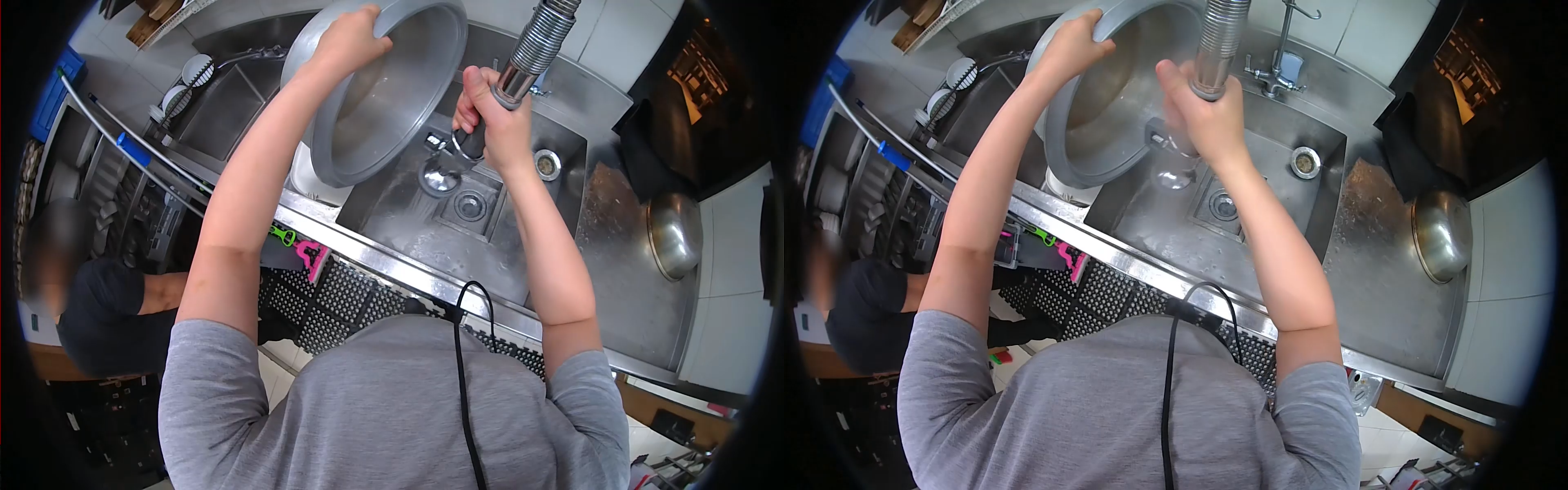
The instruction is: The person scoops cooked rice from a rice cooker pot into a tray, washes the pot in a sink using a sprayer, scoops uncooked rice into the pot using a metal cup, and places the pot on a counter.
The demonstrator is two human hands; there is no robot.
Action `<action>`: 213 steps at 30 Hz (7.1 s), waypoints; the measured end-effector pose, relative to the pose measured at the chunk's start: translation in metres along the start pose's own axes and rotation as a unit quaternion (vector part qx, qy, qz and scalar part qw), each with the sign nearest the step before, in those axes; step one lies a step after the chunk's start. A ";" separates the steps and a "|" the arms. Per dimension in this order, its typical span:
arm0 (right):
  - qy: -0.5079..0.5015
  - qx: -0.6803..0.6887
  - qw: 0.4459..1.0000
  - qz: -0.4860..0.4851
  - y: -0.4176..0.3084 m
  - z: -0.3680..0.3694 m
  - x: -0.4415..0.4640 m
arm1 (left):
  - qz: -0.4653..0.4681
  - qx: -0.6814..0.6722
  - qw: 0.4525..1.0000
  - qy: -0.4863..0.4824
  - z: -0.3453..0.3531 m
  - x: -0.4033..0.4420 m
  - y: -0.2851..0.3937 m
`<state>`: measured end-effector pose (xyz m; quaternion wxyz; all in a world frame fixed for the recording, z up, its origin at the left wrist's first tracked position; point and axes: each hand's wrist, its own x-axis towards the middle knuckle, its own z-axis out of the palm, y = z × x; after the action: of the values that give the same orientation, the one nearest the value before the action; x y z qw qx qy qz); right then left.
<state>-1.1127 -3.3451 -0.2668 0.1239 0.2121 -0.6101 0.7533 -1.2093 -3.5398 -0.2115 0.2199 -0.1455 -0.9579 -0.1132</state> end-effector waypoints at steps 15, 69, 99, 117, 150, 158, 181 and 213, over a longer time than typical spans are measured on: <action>0.013 0.061 0.995 0.076 -0.030 -0.049 -0.030 | 0.029 0.012 0.999 -0.027 0.014 0.010 0.015; 0.242 0.244 0.890 -0.298 -0.058 -0.010 0.063 | -0.097 -0.071 0.993 0.010 -0.003 0.040 -0.036; 0.147 0.203 0.944 -0.215 -0.013 0.017 0.047 | -0.107 -0.071 0.991 0.027 0.001 0.027 -0.053; 0.154 -0.115 0.980 -0.059 0.027 -0.047 0.029 | 0.014 0.040 0.999 -0.026 0.017 0.023 0.021; 0.050 -0.292 0.954 0.044 0.012 -0.147 -0.126 | 0.026 0.149 0.954 0.260 -0.101 -0.114 -0.026; 0.277 -0.276 0.912 0.125 0.007 -0.151 -0.316 | 0.250 0.095 0.885 0.380 -0.176 -0.200 -0.050; 0.679 -0.582 0.414 0.168 -0.339 -0.093 -0.902 | 0.479 -0.354 0.761 0.256 -0.147 -0.293 0.480; 0.822 -0.475 -0.258 0.179 -0.538 -0.121 -1.267 | 0.741 -0.296 0.576 -0.180 0.070 -0.744 1.317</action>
<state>0.2206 -3.0151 -0.4166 -0.4355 0.8420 0.1365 0.2876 -0.1629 -2.4628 -0.4100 -0.0046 -0.8787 -0.4499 -0.1595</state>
